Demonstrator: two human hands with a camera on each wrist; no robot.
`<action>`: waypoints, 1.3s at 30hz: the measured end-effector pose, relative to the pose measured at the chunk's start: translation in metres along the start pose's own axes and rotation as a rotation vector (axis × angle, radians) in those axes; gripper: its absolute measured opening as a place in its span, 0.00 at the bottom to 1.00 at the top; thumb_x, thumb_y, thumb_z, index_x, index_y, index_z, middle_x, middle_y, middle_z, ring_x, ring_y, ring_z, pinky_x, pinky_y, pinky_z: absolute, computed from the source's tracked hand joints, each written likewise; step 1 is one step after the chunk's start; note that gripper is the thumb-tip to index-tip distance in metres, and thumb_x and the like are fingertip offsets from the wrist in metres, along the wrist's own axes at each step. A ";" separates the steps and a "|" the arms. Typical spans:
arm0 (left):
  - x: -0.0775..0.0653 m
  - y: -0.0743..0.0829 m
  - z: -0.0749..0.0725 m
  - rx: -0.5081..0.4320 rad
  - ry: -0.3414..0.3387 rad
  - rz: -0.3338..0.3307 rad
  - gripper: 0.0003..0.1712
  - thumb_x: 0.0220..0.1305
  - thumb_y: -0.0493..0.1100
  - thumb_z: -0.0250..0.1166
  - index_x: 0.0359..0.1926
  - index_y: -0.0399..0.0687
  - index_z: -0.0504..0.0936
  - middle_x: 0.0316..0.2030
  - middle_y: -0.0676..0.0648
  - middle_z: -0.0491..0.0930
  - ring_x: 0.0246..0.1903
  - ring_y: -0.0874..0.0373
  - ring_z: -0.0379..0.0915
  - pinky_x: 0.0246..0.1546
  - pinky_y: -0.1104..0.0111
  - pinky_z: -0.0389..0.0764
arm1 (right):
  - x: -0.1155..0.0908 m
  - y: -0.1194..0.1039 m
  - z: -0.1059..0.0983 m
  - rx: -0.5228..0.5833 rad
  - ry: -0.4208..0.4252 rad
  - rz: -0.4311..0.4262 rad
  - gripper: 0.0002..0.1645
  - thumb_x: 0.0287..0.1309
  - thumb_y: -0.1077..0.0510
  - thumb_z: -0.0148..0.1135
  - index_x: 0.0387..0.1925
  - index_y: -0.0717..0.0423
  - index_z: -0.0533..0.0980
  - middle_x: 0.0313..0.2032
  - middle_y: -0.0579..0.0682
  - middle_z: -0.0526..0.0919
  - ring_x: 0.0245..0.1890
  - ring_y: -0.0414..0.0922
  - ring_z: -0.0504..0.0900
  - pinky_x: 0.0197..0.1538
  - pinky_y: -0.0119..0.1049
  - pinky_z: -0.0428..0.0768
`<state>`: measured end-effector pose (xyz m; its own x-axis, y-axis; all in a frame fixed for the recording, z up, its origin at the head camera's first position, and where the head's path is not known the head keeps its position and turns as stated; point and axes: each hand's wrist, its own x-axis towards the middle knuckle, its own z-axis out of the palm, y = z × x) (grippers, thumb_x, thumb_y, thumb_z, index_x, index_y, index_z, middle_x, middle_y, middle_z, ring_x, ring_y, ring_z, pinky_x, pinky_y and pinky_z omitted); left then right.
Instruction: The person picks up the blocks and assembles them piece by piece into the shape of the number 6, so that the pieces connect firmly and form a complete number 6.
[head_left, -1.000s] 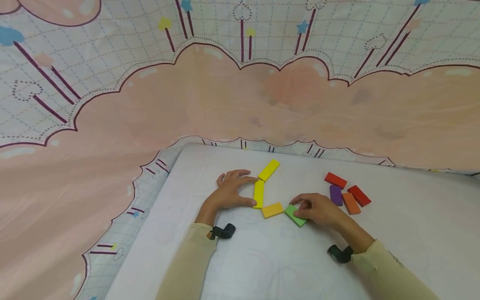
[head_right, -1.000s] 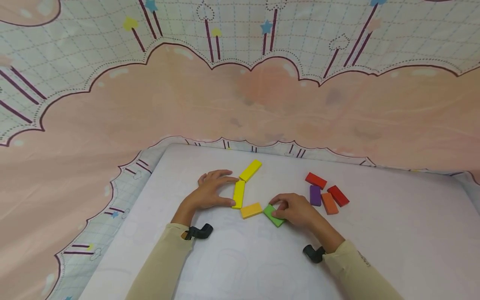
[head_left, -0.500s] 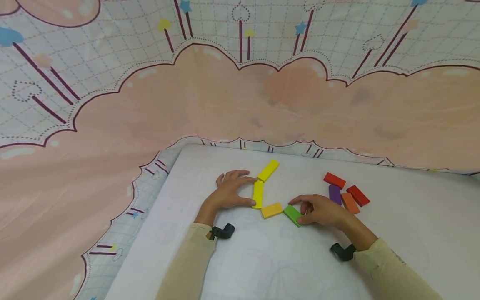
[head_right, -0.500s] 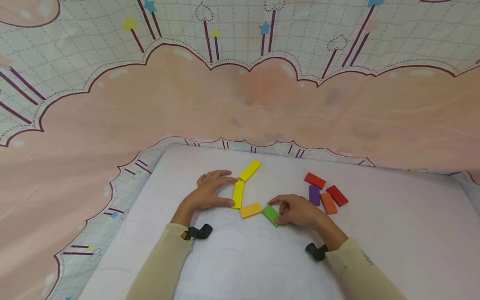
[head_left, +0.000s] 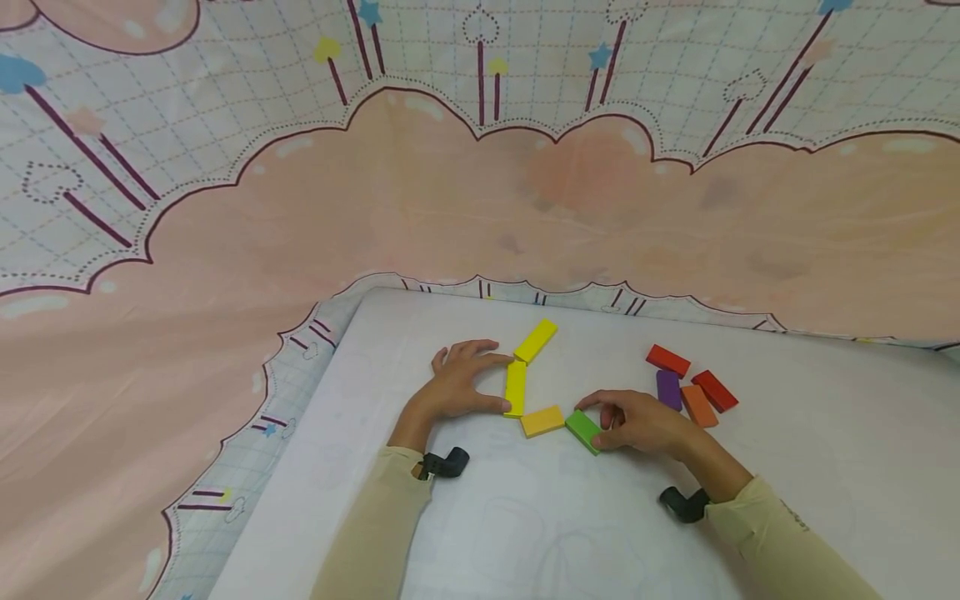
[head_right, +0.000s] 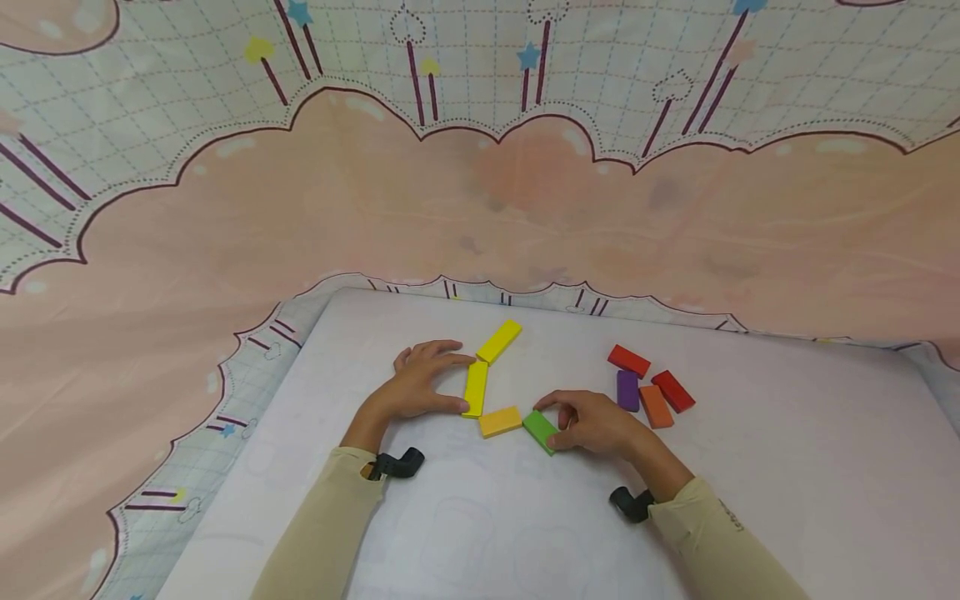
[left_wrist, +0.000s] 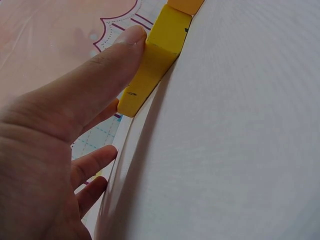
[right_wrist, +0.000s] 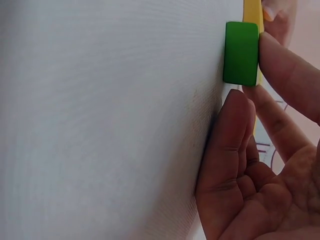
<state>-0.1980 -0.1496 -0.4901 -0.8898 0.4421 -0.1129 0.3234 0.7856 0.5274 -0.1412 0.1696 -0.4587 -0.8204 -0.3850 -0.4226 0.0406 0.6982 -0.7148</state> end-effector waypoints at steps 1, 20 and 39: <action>0.000 0.000 0.000 -0.001 0.000 0.000 0.44 0.52 0.66 0.76 0.70 0.72 0.74 0.76 0.54 0.61 0.77 0.46 0.48 0.74 0.36 0.34 | 0.000 0.000 0.000 0.000 -0.001 -0.002 0.30 0.54 0.54 0.77 0.60 0.42 0.80 0.36 0.49 0.76 0.40 0.47 0.73 0.38 0.35 0.75; 0.000 0.000 -0.001 -0.007 0.004 0.006 0.43 0.52 0.66 0.77 0.69 0.72 0.74 0.76 0.54 0.61 0.77 0.47 0.47 0.74 0.36 0.33 | 0.000 0.003 -0.003 -0.004 -0.025 -0.017 0.31 0.53 0.55 0.78 0.60 0.41 0.80 0.37 0.49 0.77 0.40 0.47 0.73 0.37 0.34 0.76; -0.001 0.002 -0.001 -0.009 0.011 0.004 0.43 0.51 0.66 0.77 0.69 0.72 0.75 0.76 0.53 0.62 0.77 0.46 0.48 0.74 0.35 0.34 | 0.000 0.007 -0.008 0.004 -0.072 -0.079 0.34 0.52 0.53 0.78 0.62 0.41 0.79 0.38 0.49 0.77 0.39 0.47 0.73 0.37 0.32 0.75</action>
<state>-0.1968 -0.1493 -0.4883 -0.8919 0.4408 -0.1014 0.3245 0.7798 0.5353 -0.1451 0.1790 -0.4590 -0.7783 -0.4814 -0.4032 -0.0205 0.6613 -0.7499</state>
